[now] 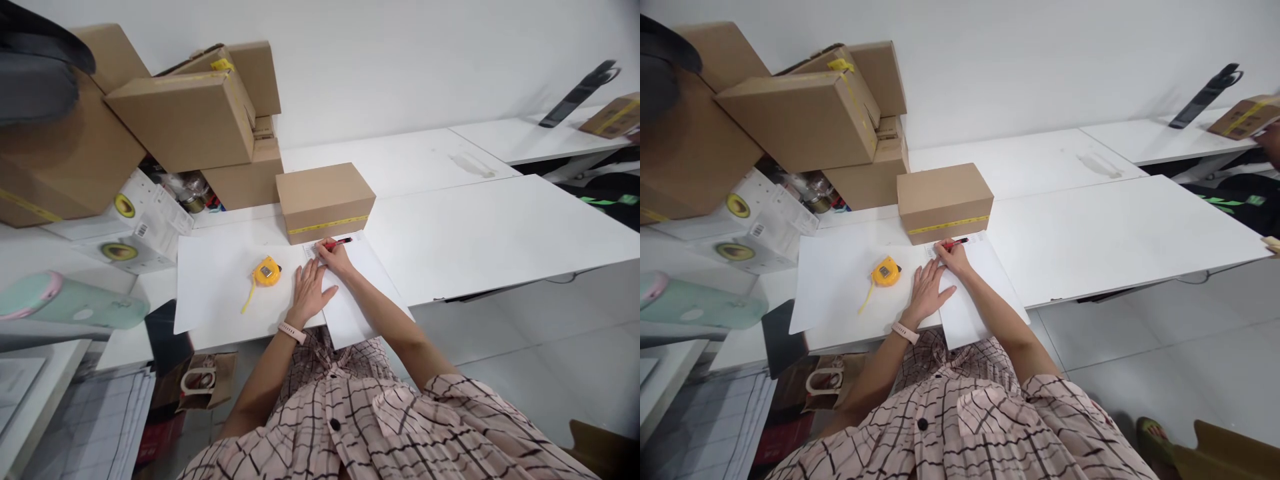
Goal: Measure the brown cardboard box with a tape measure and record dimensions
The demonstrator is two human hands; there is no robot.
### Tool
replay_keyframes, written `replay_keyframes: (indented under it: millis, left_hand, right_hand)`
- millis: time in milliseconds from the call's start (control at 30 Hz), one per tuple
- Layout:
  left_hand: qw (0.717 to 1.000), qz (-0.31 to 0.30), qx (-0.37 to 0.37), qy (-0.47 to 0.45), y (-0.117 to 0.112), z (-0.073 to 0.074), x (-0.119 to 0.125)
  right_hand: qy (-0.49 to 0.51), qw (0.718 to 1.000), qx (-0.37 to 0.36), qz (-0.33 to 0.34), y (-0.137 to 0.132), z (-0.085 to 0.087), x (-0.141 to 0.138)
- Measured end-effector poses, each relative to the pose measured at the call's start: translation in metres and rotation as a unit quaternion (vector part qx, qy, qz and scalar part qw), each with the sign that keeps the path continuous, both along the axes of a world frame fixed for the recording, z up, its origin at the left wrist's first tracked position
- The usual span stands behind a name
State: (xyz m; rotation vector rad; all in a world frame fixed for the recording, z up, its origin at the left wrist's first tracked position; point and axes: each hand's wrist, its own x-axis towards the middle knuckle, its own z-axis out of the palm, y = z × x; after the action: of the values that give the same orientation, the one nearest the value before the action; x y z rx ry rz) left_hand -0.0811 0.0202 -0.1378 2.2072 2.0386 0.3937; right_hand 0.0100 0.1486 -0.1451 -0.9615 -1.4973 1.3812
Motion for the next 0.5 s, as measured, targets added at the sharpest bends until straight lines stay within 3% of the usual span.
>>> replay_keyframes:
  millis: [233, 500]
  left_hand:
    - [0.999, 0.023, -0.025, -0.005, 0.004, -0.002, 0.002]
    - [1.000, 0.017, -0.008, -0.005, 0.004, -0.005, 0.001]
  right_hand:
    - [-0.027, 0.999, 0.038, -0.008, 0.008, -0.012, 0.001]
    - [-0.077, 0.993, 0.078, -0.035, 0.006, -0.010, 0.003]
